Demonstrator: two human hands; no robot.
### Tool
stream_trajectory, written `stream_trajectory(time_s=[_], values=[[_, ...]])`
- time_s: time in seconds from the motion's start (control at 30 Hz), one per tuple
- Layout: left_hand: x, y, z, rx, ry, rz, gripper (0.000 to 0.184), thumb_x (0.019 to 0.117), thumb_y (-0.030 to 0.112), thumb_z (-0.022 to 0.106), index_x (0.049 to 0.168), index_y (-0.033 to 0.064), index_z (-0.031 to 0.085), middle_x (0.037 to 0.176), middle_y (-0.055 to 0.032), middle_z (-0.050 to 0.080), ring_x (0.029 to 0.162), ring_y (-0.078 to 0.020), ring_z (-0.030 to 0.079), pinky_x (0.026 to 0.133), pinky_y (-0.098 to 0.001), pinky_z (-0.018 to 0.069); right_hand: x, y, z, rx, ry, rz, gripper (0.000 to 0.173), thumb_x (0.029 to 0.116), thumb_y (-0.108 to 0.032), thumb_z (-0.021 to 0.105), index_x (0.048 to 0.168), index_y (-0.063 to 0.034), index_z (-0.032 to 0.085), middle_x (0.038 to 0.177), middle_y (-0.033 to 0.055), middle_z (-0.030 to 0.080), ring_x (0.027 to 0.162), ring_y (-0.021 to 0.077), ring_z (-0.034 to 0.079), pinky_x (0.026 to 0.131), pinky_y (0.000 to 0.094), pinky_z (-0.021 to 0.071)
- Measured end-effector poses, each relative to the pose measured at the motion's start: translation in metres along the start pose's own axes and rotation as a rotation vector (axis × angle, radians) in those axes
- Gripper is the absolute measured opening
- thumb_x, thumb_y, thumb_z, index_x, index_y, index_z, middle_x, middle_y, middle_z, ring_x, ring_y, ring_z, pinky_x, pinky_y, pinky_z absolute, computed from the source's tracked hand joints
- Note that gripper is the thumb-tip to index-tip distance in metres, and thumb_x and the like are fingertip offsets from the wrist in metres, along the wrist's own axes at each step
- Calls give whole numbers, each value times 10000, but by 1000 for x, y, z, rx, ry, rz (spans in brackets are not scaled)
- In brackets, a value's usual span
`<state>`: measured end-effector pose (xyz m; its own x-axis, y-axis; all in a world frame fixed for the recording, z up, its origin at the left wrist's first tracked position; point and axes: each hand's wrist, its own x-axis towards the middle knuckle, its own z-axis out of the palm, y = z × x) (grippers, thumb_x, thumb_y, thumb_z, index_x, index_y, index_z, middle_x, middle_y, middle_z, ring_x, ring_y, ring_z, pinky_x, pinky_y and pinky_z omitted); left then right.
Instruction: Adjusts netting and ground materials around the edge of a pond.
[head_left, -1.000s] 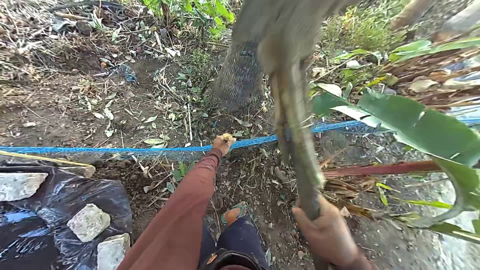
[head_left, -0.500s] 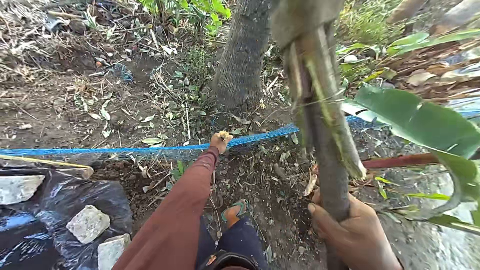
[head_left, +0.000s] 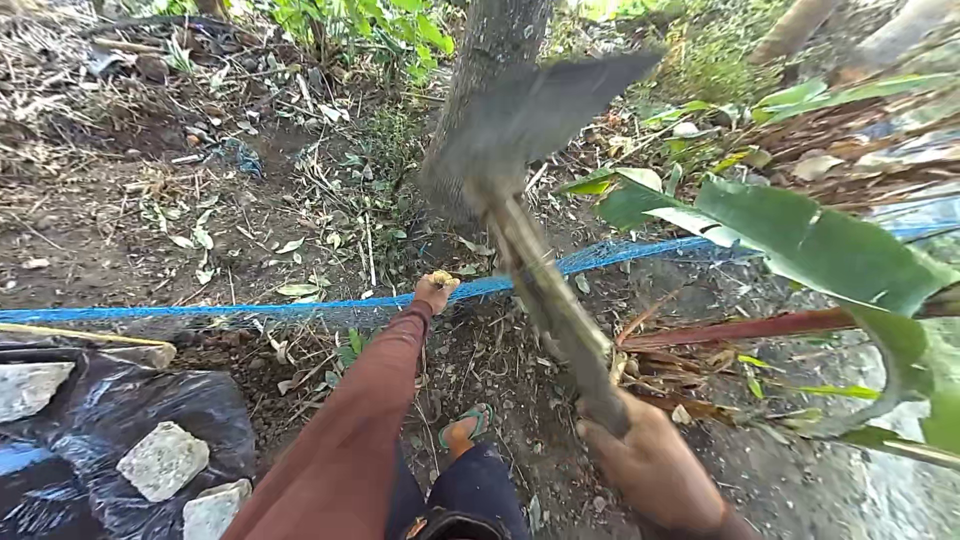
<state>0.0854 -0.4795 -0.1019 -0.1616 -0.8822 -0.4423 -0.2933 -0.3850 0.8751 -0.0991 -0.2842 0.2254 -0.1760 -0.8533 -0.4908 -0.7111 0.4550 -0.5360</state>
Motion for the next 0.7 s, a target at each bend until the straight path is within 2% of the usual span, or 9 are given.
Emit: stream_trajectory(time_s=[0.13,0.2,0.27,0.3,0.37,0.5,0.6,0.67,0.7], values=[[-1,-4,3,-46,25,28,323,1000,274,700,1069,-42,705,1089,-217,706,1075,-301,671,1013,-483,513,-11,-20,-11,121,208,-220,160,812,-100,651,970,-83,638,675,-84,611,473,-8,531,418,209,484],[1,-3,2,-34,16,44,316,1001,272,698,1050,-41,708,1064,-216,710,1052,-297,678,1001,-483,519,-1,-7,7,34,227,-208,151,801,-113,649,942,-59,652,661,-66,605,497,-8,536,446,209,480],[4,-4,1,-8,11,51,296,1003,251,693,1049,-40,710,1061,-220,713,1052,-308,681,1000,-498,517,18,21,35,-104,41,-45,200,840,-102,661,1017,-10,667,738,47,641,608,135,605,572,362,534],[4,-4,1,18,3,39,261,1003,211,682,1065,-41,706,1076,-226,710,1062,-320,678,999,-512,515,32,38,51,-153,-109,86,237,879,-89,669,1094,11,665,848,129,674,739,241,657,706,475,561],[-5,3,-1,90,-51,-37,252,987,115,641,1169,-56,671,1161,-263,687,1130,-370,658,1024,-553,502,54,61,72,-215,-316,254,262,923,-126,665,1154,-3,668,1005,184,696,941,328,683,876,564,538],[-9,-7,1,-17,-9,109,286,1009,173,621,1088,-95,680,1068,-226,695,1035,-264,663,979,-424,524,49,52,50,-84,-347,282,225,917,-161,660,1095,-24,666,926,161,678,848,309,669,795,549,542],[-8,-4,9,1,-5,134,263,984,164,664,1015,-97,661,990,-186,676,962,-227,642,922,-396,530,19,70,28,200,-414,336,200,917,-193,663,1063,-57,647,737,85,621,562,204,593,557,426,530],[-12,1,7,52,-28,121,294,939,134,724,1094,-104,650,1076,-217,677,1043,-271,647,963,-423,528,-5,87,22,371,-464,377,176,925,-151,646,1077,-64,646,677,56,591,503,167,552,512,371,506],[-16,1,4,64,-36,100,415,918,137,768,1214,-112,617,1196,-254,662,1153,-314,636,1036,-444,511,-17,95,21,418,-474,397,164,929,-129,636,1078,-61,642,664,51,577,497,160,539,504,360,497]])
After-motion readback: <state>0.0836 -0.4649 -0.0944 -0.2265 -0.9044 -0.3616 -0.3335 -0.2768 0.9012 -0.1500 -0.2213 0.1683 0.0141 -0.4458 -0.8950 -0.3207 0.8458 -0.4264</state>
